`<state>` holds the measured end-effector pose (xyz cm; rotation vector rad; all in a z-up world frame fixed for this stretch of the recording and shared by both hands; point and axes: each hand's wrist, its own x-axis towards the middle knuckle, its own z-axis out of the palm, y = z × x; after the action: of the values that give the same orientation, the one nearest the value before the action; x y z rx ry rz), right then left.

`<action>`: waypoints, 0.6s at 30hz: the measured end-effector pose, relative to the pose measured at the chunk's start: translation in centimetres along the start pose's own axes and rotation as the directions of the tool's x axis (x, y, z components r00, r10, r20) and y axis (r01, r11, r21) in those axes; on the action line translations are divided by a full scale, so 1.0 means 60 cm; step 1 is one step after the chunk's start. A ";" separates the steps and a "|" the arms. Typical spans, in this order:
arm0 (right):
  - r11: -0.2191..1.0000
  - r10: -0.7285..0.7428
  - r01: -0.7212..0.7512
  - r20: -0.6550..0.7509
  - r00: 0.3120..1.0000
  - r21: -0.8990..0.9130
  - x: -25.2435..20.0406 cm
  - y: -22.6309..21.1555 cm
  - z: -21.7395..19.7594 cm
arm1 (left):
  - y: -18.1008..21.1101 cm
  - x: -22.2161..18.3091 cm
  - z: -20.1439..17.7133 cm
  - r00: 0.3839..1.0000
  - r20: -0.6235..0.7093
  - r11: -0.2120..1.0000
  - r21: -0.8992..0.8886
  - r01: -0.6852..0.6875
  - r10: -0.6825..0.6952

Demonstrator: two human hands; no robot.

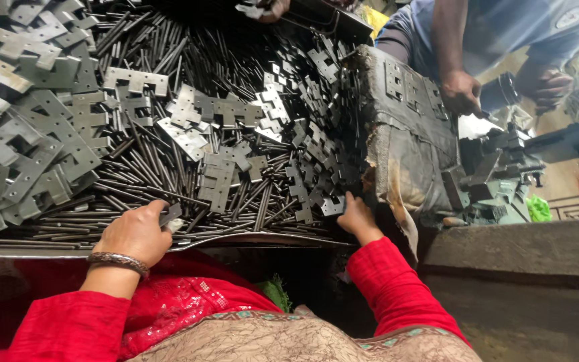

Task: The person sorts through a bin of metal pieces and rods by hand, picking up individual metal plates and arranging them on a workbench next to other workers.

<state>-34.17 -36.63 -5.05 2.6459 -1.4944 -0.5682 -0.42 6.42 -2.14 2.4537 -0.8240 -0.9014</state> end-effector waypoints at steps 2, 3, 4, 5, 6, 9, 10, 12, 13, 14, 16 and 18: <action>0.997 -0.074 0.074 -0.033 0.997 -0.006 0.025 0.045 0.027 | -0.002 0.000 0.000 1.000 -0.022 1.000 -0.011 -0.014 0.014; 0.990 -0.138 0.138 -0.065 0.988 -0.012 0.026 0.056 0.026 | -0.001 0.000 -0.001 1.000 -0.014 1.000 -0.022 -0.006 0.006; 0.990 -0.141 0.140 -0.066 0.988 -0.014 0.029 0.063 0.026 | 0.001 0.002 -0.002 1.000 -0.006 0.999 -0.032 0.002 -0.002; 0.976 -0.217 0.217 -0.083 0.973 -0.010 0.024 0.073 0.028 | 0.003 0.001 -0.002 1.000 -0.001 0.999 -0.033 0.001 -0.001; 0.956 -0.292 0.292 -0.099 0.951 -0.007 0.021 0.080 0.030 | 0.003 0.000 -0.004 1.000 0.002 1.000 -0.018 0.000 0.000; 0.958 -0.284 0.273 -0.161 0.945 -0.085 0.012 0.075 0.031 | 0.006 0.000 -0.006 1.000 0.023 1.000 0.002 0.013 -0.013; 0.959 -0.281 0.271 -0.160 0.946 -0.082 0.009 0.068 0.026 | 0.008 0.000 -0.007 0.999 0.035 0.999 0.006 0.032 -0.033; 0.956 -0.293 0.292 -0.136 0.946 -0.031 -0.003 0.046 -0.004 | 0.007 0.001 -0.008 0.999 0.037 0.999 0.013 0.033 -0.033; 0.957 -0.289 0.288 -0.133 0.948 -0.029 -0.016 0.021 -0.034 | 0.008 0.001 -0.007 0.999 0.037 0.999 0.018 0.031 -0.031; 0.946 -0.320 0.324 -0.157 0.934 -0.005 -0.027 -0.007 -0.065 | 0.007 0.001 -0.006 0.999 0.041 0.999 0.020 0.029 -0.029; 0.934 -0.348 0.356 -0.180 0.920 0.015 -0.037 -0.057 -0.134 | 0.005 0.002 -0.003 0.999 0.035 0.999 0.020 0.037 -0.038; 0.872 -0.389 0.449 -0.281 0.878 0.194 -0.040 -0.099 -0.199 | 0.002 0.005 -0.001 0.999 0.034 0.999 0.021 0.033 -0.034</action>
<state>-26.38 -33.04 5.47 3.1284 -0.9798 -0.0660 -0.24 6.14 -2.16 2.4833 -0.8097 -0.9538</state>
